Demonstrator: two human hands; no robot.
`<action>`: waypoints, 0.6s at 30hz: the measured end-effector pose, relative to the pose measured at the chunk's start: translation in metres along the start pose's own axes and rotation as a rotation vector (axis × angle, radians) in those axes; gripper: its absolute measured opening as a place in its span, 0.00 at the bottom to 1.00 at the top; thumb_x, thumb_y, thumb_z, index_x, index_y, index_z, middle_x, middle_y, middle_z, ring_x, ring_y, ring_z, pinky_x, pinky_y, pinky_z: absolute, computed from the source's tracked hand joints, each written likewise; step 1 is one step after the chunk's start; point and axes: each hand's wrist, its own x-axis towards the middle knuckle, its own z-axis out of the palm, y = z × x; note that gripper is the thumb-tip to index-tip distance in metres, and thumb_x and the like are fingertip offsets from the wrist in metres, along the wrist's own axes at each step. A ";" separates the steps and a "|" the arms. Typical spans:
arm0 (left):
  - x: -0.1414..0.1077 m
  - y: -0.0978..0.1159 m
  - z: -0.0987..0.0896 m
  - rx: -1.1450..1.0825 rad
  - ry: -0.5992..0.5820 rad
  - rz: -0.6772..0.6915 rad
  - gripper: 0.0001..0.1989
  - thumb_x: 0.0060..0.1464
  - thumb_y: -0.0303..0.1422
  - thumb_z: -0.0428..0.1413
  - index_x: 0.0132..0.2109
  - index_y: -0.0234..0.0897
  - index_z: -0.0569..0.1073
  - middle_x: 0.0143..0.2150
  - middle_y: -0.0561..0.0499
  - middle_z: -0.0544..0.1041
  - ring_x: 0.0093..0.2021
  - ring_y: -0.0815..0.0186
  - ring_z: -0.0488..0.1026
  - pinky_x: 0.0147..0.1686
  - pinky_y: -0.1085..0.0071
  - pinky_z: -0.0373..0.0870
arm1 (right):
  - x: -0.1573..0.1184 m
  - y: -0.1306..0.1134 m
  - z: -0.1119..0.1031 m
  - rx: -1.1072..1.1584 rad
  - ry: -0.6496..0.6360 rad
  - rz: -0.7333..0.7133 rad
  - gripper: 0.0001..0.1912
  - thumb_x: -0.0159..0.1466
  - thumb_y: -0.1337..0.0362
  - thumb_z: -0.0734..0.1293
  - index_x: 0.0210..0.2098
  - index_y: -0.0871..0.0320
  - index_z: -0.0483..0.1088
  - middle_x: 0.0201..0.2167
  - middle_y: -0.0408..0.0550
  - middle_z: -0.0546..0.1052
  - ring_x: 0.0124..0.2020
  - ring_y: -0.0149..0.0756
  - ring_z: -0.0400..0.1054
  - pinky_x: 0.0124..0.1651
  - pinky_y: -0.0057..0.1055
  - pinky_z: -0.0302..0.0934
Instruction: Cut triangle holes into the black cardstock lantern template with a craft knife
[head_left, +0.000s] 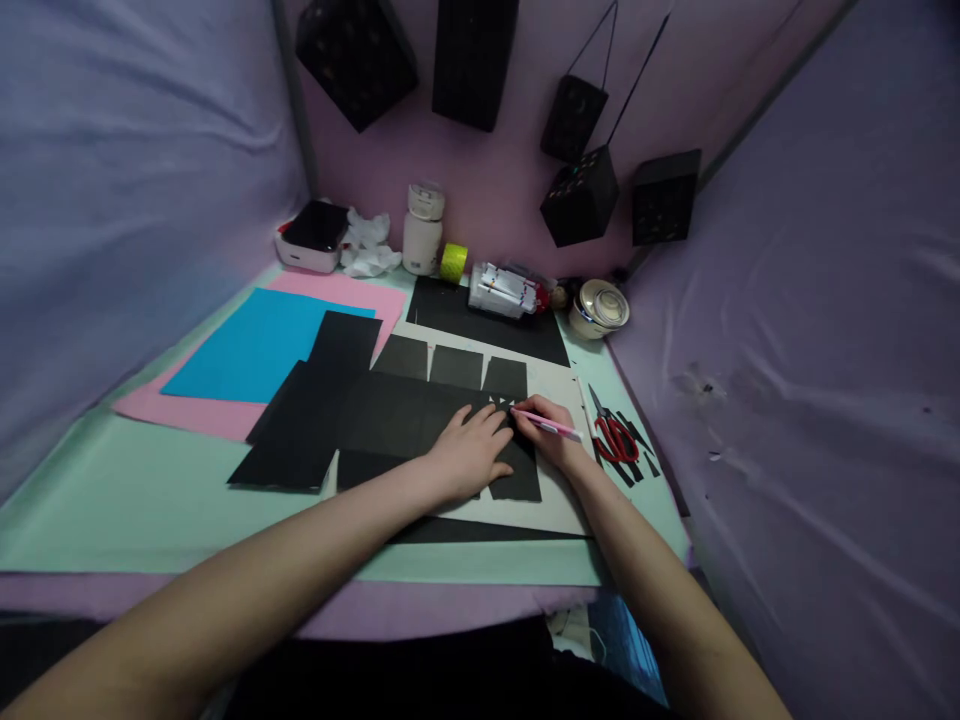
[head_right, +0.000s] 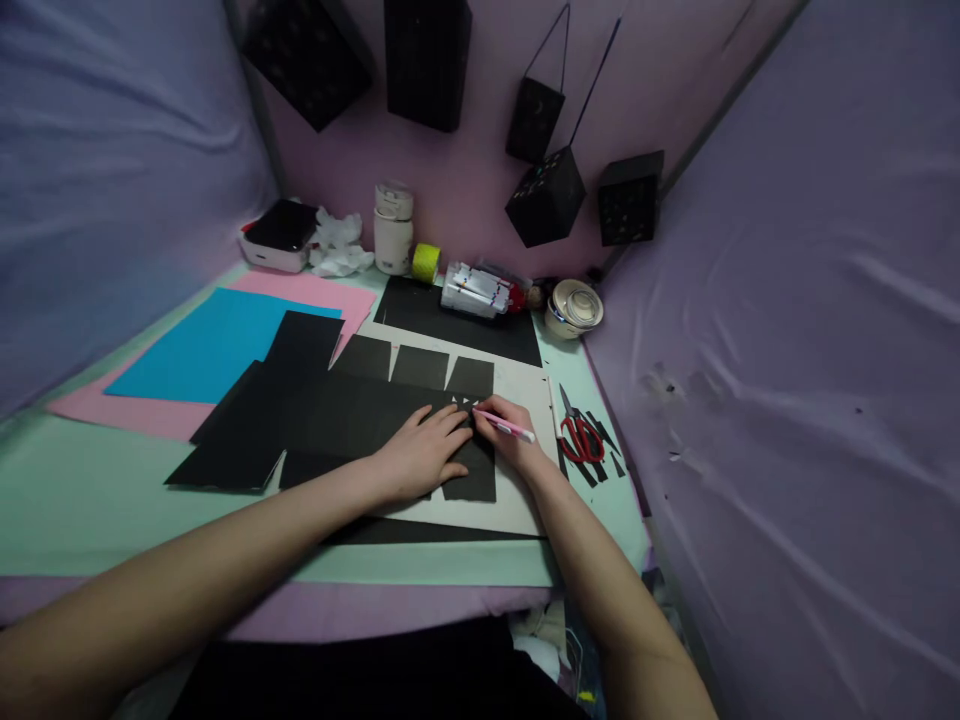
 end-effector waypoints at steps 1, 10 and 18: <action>-0.001 0.000 0.003 -0.009 0.004 0.000 0.26 0.62 0.44 0.53 0.62 0.35 0.65 0.67 0.40 0.62 0.69 0.52 0.52 0.65 0.48 0.49 | -0.002 0.001 0.001 -0.008 0.004 -0.010 0.11 0.62 0.57 0.65 0.35 0.59 0.73 0.32 0.48 0.78 0.31 0.34 0.70 0.36 0.29 0.62; -0.008 0.000 0.003 -0.009 -0.001 -0.003 0.26 0.63 0.46 0.51 0.62 0.36 0.66 0.69 0.40 0.59 0.70 0.54 0.50 0.66 0.52 0.45 | -0.006 0.000 0.002 -0.068 0.031 -0.026 0.12 0.62 0.55 0.64 0.32 0.58 0.72 0.29 0.47 0.78 0.29 0.34 0.68 0.34 0.29 0.61; -0.007 -0.002 0.007 -0.006 0.013 0.010 0.25 0.64 0.46 0.51 0.61 0.36 0.66 0.68 0.40 0.60 0.70 0.52 0.50 0.66 0.50 0.45 | -0.007 -0.008 0.000 -0.071 0.041 0.000 0.12 0.60 0.55 0.64 0.28 0.57 0.68 0.27 0.46 0.76 0.27 0.34 0.66 0.31 0.30 0.59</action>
